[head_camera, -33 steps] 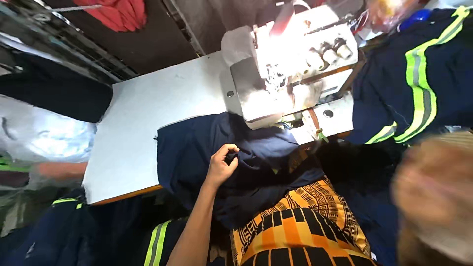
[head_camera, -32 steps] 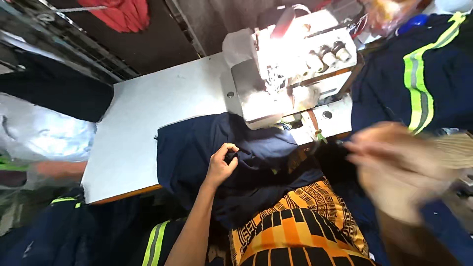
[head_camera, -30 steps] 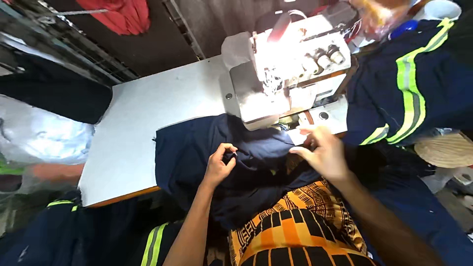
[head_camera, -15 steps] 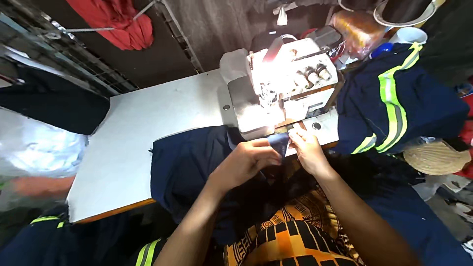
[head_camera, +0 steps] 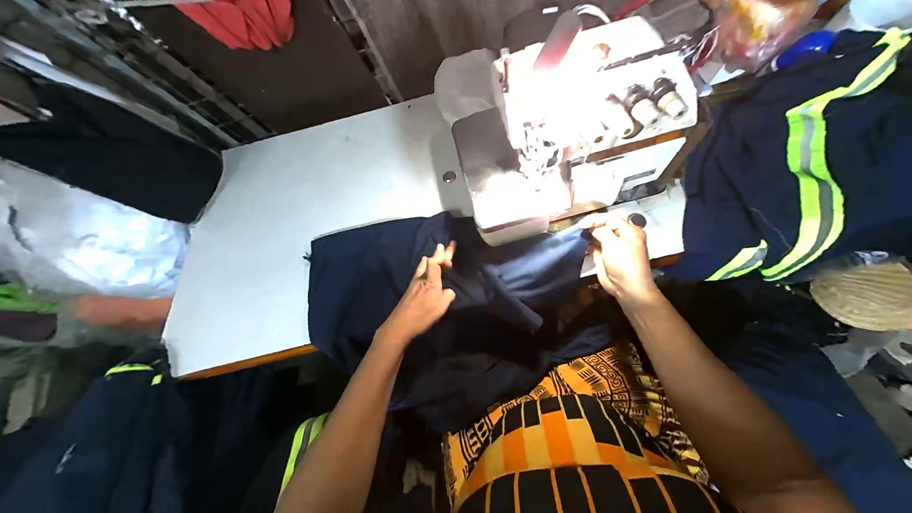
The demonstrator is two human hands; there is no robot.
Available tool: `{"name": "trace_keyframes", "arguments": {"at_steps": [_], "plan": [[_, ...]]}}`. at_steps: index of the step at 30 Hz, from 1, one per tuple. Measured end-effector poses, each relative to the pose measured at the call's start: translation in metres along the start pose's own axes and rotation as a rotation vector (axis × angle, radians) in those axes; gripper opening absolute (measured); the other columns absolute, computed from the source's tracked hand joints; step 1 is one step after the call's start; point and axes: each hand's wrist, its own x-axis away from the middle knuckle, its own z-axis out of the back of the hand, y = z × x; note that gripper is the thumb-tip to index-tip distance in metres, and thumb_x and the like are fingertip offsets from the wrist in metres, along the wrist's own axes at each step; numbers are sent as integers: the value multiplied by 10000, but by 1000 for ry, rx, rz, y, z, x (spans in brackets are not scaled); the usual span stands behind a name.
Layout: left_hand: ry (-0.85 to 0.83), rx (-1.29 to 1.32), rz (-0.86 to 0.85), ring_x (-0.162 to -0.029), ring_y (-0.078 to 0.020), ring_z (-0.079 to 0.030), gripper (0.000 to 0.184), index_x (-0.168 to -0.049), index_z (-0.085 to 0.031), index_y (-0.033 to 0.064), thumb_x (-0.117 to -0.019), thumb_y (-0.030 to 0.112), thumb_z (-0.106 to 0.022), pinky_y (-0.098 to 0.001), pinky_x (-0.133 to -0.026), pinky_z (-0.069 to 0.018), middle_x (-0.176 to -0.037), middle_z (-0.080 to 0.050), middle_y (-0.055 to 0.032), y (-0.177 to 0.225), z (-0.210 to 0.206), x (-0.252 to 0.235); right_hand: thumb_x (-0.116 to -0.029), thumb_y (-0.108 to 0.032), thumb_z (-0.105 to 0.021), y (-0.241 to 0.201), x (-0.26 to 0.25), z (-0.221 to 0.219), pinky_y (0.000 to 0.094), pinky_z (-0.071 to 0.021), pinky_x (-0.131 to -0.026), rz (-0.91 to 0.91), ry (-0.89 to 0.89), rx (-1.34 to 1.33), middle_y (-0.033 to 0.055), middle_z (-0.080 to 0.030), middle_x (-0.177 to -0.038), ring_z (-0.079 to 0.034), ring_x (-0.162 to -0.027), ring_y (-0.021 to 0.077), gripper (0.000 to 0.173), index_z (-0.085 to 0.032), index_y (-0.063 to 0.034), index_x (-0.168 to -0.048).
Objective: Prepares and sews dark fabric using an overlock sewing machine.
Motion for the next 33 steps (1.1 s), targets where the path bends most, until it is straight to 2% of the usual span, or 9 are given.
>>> {"name": "trace_keyframes", "arguments": {"at_steps": [2, 6, 11, 13, 15, 17, 21, 28, 33], "plan": [[-30, -87, 64, -1572, -319, -183, 629, -1627, -266, 97, -1072, 337, -440, -613, -1250, -111, -1687, -262, -105, -22, 15, -13, -943, 54, -475, 0, 9, -10, 276, -572, -743, 116, -86, 103, 26, -719, -964, -659, -812, 66, 249, -713, -13, -967], [68, -290, 75, -1570, -375, -158, 557, -1593, -377, 152, -1104, 408, -304, -688, -1209, -108, -1687, -259, -113, -68, 28, -38, -929, -11, -568, 14, 42, -45, 355, -573, -902, 461, -403, 446, 123, -718, -1106, -684, -1011, 178, 261, -755, -10, -1111], [64, -115, 157, -1581, -378, -75, 579, -1583, -347, 77, -1058, 266, -500, -631, -1243, -62, -1706, -181, -133, -69, 43, -47, -1025, -287, -589, 49, 50, -81, 488, -445, -1108, 531, -727, 837, 165, -627, -1380, -572, -1311, 324, 426, -646, -38, -1366], [260, -25, 168, -1514, -439, -244, 493, -1344, -470, -24, -873, 15, -612, -636, -1190, -247, -1594, -366, -213, -55, 40, -24, -1024, -304, -586, 52, 44, -80, 514, -446, -1091, 554, -720, 851, 163, -636, -1367, -574, -1302, 331, 427, -660, -36, -1348], [398, -28, 89, -1289, -479, -430, 443, -1183, -490, -38, -752, -19, -592, -656, -986, -387, -1345, -489, -260, -40, 30, 2, -1018, -293, -589, 52, 41, -76, 515, -450, -1092, 569, -711, 841, 166, -639, -1361, -579, -1299, 331, 420, -664, -35, -1341], [378, -12, -105, -1211, -414, -531, 287, -1066, -547, -34, -788, 23, -593, -592, -987, -435, -1200, -592, -228, -30, 9, 24, -1012, -278, -600, 54, 40, -71, 506, -454, -1083, 594, -700, 836, 163, -642, -1354, -583, -1287, 328, 416, -663, -34, -1342], [167, -70, -331, -1248, -306, -586, 236, -1202, -701, 79, -1001, 164, -610, -492, -1078, -448, -1233, -686, -106, -18, -20, 24, -991, -233, -628, 64, 37, -70, 515, -494, -1017, 655, -628, 763, 162, -678, -1276, -626, -1205, 336, 347, -708, -44, -1272], [261, -6, -340, -1194, -294, -583, 85, -937, -807, 148, -910, 161, -728, -486, -1028, -463, -1137, -694, -84, -10, -14, 6, -978, -113, -615, 50, 33, -59, 370, -526, -1009, 421, -488, 417, 135, -719, -1148, -662, -1131, 214, 239, -760, -18, -1142], [354, 177, -409, -1207, -191, -610, 153, -943, -745, 73, -974, 169, -631, -400, -1087, -448, -1039, -730, -28, 33, 29, 3, -917, -19, -698, -2, 37, -45, 216, -588, -761, 251, -259, 123, 39, -751, -1030, -695, -849, 41, 138, -751, -22, -1044]]}}
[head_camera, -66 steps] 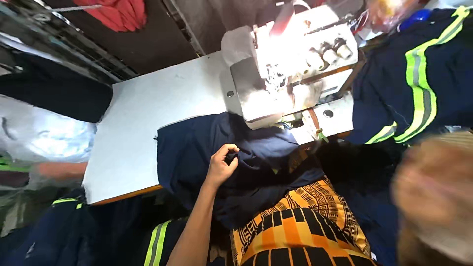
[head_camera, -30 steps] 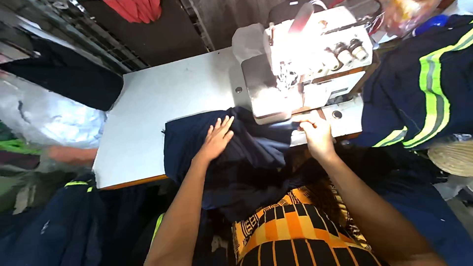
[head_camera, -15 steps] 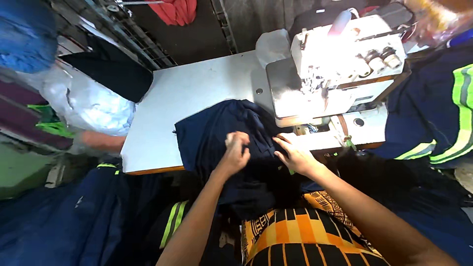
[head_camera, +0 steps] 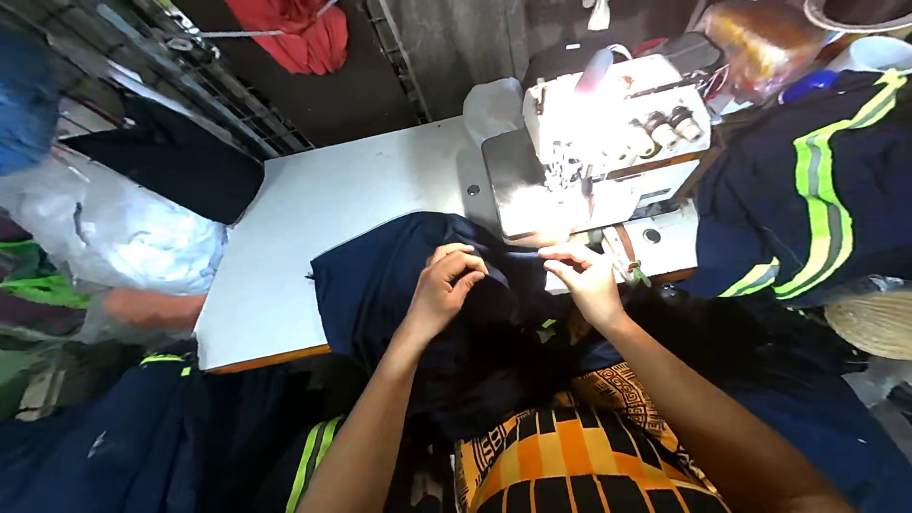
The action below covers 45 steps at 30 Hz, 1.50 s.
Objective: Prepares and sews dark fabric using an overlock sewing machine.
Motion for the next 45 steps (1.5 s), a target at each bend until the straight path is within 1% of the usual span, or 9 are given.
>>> {"name": "trace_keyframes", "arguments": {"at_steps": [5, 22, 26, 28, 31, 37, 40, 43, 45], "plan": [[-80, 130, -205, -818, -34, -623, 208, -960, -706, 6, -1024, 153, -573, -193, -765, -538, -887, -662, -21, 67, 2, -44, -855, 59, -712, -39, -12, 7, 241, -604, -745, 41, -4, -212, -14, -726, -934, -687, -796, 52, 370, -660, -39, -1208], [90, 253, -24, -618, 34, -584, 113, -989, -712, 2, -905, 74, -731, -137, -595, -504, -757, -690, 23, 78, -31, -54, -778, 17, -812, -65, -1, 8, 223, -606, -726, 64, -91, -224, -7, -714, -824, -691, -732, 62, 611, -556, -15, -1332], [-216, 296, 60, -708, 25, -588, 453, -1364, -592, 58, -1013, 344, -579, -178, -675, -518, -836, -662, 56, 65, -16, -56, -790, 50, -783, -68, -3, 15, 228, -595, -703, 78, -61, -231, -2, -720, -831, -678, -720, 70, 592, -572, -41, -1336], [-438, 243, 58, -836, 27, -650, 382, -1245, -684, 77, -1010, 362, -587, -218, -797, -557, -950, -724, 35, 45, -2, -56, -783, 77, -771, -72, -5, 27, 248, -604, -707, 63, -75, -251, 6, -720, -828, -686, -721, 86, 655, -546, -69, -1382], [-527, 48, 74, -743, -59, -642, 185, -933, -728, 60, -905, 243, -717, -314, -703, -543, -812, -697, -14, 17, 26, -47, -774, 102, -761, -77, -4, 42, 268, -617, -747, 40, -60, -239, 20, -726, -811, -704, -736, 102, 705, -531, -82, -1414], [-381, -47, 270, -739, 16, -615, 201, -870, -726, 160, -770, 302, -828, -249, -684, -528, -798, -667, 101, 28, 78, -26, -765, 118, -736, -75, -7, 44, 259, -613, -717, -70, 68, -339, -15, -692, -738, -685, -681, 80, 542, -604, -70, -1256], [-253, -215, 321, -724, -185, -626, 222, -794, -694, 85, -738, 178, -888, -446, -656, -512, -763, -649, -30, 32, 68, -41, -771, 90, -785, -63, -36, 29, 285, -602, -692, -102, 137, -126, 32, -719, -854, -688, -722, 101, 483, -616, -26, -1208], [7, -449, 356, -1046, -513, -606, 369, -1050, -705, -13, -765, 133, -890, -713, -852, -470, -1064, -649, -278, 27, 27, -54, -820, -32, -796, -26, -67, 17, 374, -570, -803, 120, 163, 255, 162, -672, -1134, -656, -929, 189, 123, -714, 31, -885], [137, -422, 236, -1245, -484, -542, 507, -1264, -654, 1, -843, 228, -822, -658, -994, -456, -1293, -599, -276, 42, -13, -61, -851, -89, -778, -21, -76, 14, 431, -568, -822, 141, 188, 380, 164, -686, -1120, -663, -977, 223, 114, -717, -4, -807]]}}
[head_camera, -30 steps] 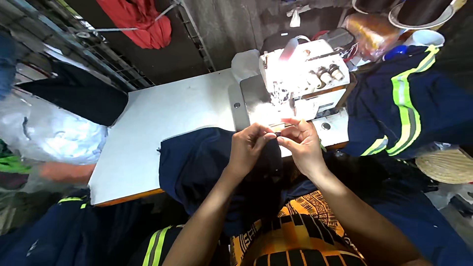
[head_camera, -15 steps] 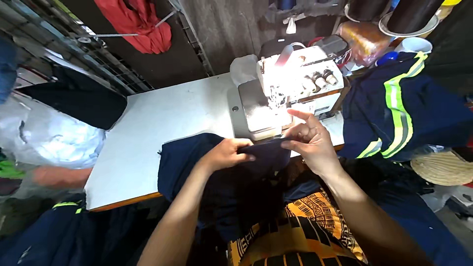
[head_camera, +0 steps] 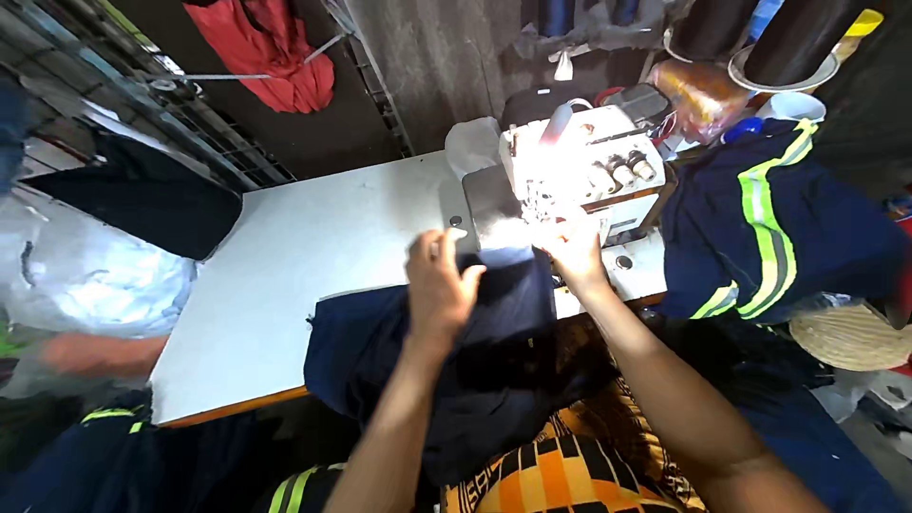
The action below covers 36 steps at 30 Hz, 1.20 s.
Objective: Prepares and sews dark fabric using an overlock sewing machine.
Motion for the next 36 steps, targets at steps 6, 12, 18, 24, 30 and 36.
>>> {"name": "trace_keyframes", "arguments": {"at_steps": [6, 12, 18, 24, 30, 36], "plan": [[-123, -45, -217, -1472, -350, -413, 530, -1447, -574, 53, -1032, 380, -534, -665, -1205, -219, -1528, -520, -151, 42, -78, 27, -862, -113, -787, 5, 8, 4, 429, -557, -843, -8, 41, 121, 163, -675, -1206, -662, -1031, 241, 123, -752, -16, -928], [-152, -116, -241, -1479, -316, -411, 570, -1466, -556, 72, -1060, 452, -435, -628, -1212, -241, -1548, -502, -128, 40, -71, 21, -899, -267, -724, 7, 15, 13, 458, -514, -913, 60, 160, 245, 154, -602, -1164, -580, -1108, 295, 251, -751, -63, -1042], [-215, -115, -269, -1484, -319, -397, 568, -1437, -578, 63, -1064, 461, -420, -605, -1223, -222, -1544, -500, -141, 30, -70, 1, -898, -261, -731, 21, 9, -2, 464, -528, -866, 30, 137, 281, 187, -647, -1050, -621, -1047, 330, 274, -718, 3, -967], [-166, 177, -307, -1501, -285, -365, 484, -1441, -580, 70, -1048, 344, -519, -516, -1251, -238, -1551, -495, -120, 4, -59, 3, -926, -192, -742, 16, 27, -1, 434, -543, -881, -232, 108, 21, 189, -633, -1103, -633, -1013, 258, 325, -654, 59, -1111], [671, -24, 411, -1402, -549, -374, 704, -1382, -491, -166, -915, 308, -721, -591, -1190, -291, -1445, -438, -416, -120, -5, 135, -984, -153, -654, 31, 123, 17, 309, -602, -899, -602, -377, -557, 78, -741, -1051, -716, -968, 108, 278, -651, 17, -1205], [318, 888, 1261, -1259, -263, -575, 613, -1530, -342, 93, -1066, 487, -415, -563, -995, -504, -1422, -551, -140, -150, 8, 211, -989, -120, -616, 45, 158, 42, 199, -554, -696, -540, -470, -502, -18, -737, -877, -668, -781, 10, 158, -748, -40, -958]]}}
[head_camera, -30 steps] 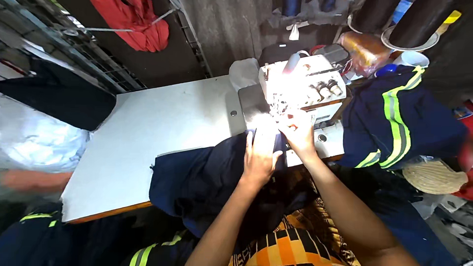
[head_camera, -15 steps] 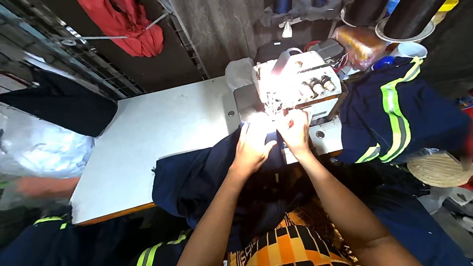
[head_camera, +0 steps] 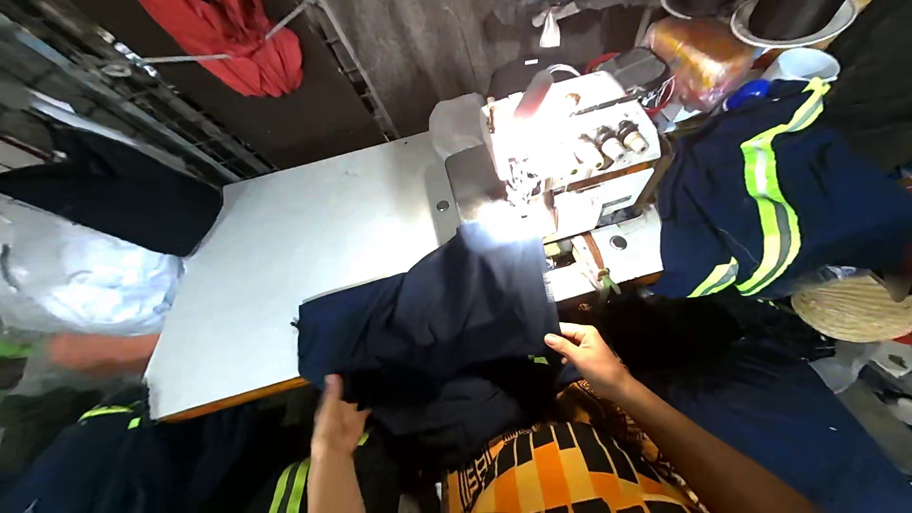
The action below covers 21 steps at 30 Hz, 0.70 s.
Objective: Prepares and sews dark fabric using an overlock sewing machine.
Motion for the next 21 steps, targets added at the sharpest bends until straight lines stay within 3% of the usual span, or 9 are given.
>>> {"name": "trace_keyframes", "arguments": {"at_steps": [2, 4, 8, 10, 16, 21], "plan": [[-129, 13, -153, -981, -115, -705, 330, -1316, -487, 55, -1010, 154, -558, -370, -847, -617, -1102, -700, -16, 4, 0, 11, -969, -123, -643, 0, 1, 1, 186, -534, -681, 66, 45, 47, -33, -722, -817, -640, -727, -5, 157, -756, -53, -886], [-125, 104, -370, -960, -67, -704, 341, -1287, -491, 62, -965, 36, -600, -321, -872, -611, -1054, -708, 54, 25, 12, 19, -926, -103, -697, -9, 7, 2, 182, -541, -692, 123, 96, 50, -30, -728, -813, -639, -724, -6, 120, -772, -55, -846], [59, 127, -643, -947, 3, -690, 263, -1265, -442, 32, -1013, 67, -506, -243, -893, -586, -1001, -692, 107, 87, 57, 25, -841, -107, -785, -46, 30, 3, 173, -562, -682, 254, 145, 10, -26, -732, -795, -660, -732, 2, 66, -774, -71, -786], [52, 155, -705, -963, -1, -704, 209, -1247, -443, 31, -1039, 54, -453, -241, -927, -583, -1002, -719, 106, 102, 66, 33, -842, -142, -805, -56, 36, 2, 157, -556, -666, 325, 157, 2, -33, -734, -795, -658, -725, -5, 89, -774, -80, -787], [-122, 141, -665, -932, -31, -728, 182, -1140, -572, 134, -1029, 54, -452, -272, -891, -605, -963, -761, 119, 80, 68, 26, -840, -117, -792, -16, 25, -3, 181, -547, -666, 137, 227, -10, -24, -726, -780, -652, -714, 7, 74, -772, -69, -788], [-112, 134, -705, -911, -36, -732, 148, -1107, -588, 133, -1024, 64, -487, -265, -876, -610, -940, -763, 105, 91, 52, 23, -869, -198, -783, -25, -23, 8, 191, -509, -617, 171, 253, 139, -61, -655, -685, -592, -630, -12, 188, -708, -87, -737]]}}
